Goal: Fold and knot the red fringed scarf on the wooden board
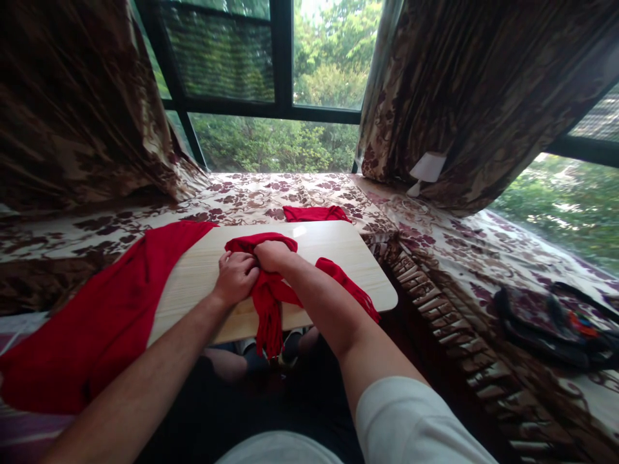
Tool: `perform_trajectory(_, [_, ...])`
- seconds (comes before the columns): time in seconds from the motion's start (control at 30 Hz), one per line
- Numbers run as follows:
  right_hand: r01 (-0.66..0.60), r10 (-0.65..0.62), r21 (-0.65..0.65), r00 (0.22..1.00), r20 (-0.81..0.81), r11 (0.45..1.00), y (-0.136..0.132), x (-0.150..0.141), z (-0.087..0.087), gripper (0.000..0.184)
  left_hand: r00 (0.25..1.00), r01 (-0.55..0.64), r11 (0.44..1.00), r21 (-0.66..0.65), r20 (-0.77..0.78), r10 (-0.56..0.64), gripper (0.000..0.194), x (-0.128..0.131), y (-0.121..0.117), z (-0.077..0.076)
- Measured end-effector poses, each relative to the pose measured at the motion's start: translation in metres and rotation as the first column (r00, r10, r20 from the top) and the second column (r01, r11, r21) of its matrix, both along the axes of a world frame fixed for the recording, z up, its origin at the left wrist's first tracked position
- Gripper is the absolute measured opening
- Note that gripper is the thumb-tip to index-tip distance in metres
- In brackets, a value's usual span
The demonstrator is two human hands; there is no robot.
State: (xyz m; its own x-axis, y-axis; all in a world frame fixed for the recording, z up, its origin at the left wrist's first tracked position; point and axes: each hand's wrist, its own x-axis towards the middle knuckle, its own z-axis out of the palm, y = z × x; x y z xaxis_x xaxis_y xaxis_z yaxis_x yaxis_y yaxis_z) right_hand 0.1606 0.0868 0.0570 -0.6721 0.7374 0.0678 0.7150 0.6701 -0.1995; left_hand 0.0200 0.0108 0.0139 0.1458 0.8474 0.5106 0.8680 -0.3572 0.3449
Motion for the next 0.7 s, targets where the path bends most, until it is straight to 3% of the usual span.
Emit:
perform_trajectory(0.1, [0.197,-0.17,0.194,0.974,-0.149,0.961,0.002,0.014,0.014,0.024,0.942,-0.274,0.956,0.107,0.229,0.245,0.041,-0.012,0.015,-0.002])
perform_trajectory(0.17, [0.326,-0.288,0.246,0.941,-0.181,0.913,0.008,0.026,0.023,0.033,0.861,-0.406,0.914,0.009,0.339,0.379,0.059,-0.024,0.031,-0.002])
perform_trajectory(0.23, [0.351,-0.345,0.167,0.936,-0.066,0.921,0.015,0.035,0.027,0.035,0.835,-0.389,0.905,-0.174,0.348,0.425,0.067,-0.035,0.047,0.002])
perform_trajectory(0.33, [0.381,-0.378,0.116,0.925,-0.044,0.917,0.022,0.041,0.027,0.025,0.869,-0.307,0.887,-0.346,0.279,0.409,0.04,-0.044,0.062,0.01])
perform_trajectory(0.43, [0.426,-0.37,0.274,0.899,-0.233,0.862,0.021,0.041,0.021,0.027,0.902,-0.331,0.926,-0.181,0.227,0.367,0.007,-0.043,0.061,0.016])
perform_trajectory(0.5, [0.335,-0.284,0.299,0.938,-0.2,0.894,0.019,0.042,0.017,0.025,0.955,-0.258,0.966,-0.022,0.143,0.259,0.008,-0.039,0.056,0.016])
perform_trajectory(0.6, [0.123,-0.12,0.179,0.992,-0.028,0.976,0.018,0.046,0.01,0.021,0.997,-0.07,0.997,-0.028,0.018,0.07,0.009,-0.036,0.054,0.013])
perform_trajectory(0.63, [0.114,-0.113,0.155,0.993,-0.019,0.981,0.018,0.047,0.008,0.024,0.998,-0.063,0.997,-0.045,0.019,0.064,0.008,-0.036,0.055,0.012])
perform_trajectory(0.7, [0.198,-0.184,0.158,0.978,-0.096,0.967,0.02,0.047,0.003,0.034,0.991,-0.121,0.992,-0.045,0.049,0.124,0.032,-0.036,0.059,0.013])
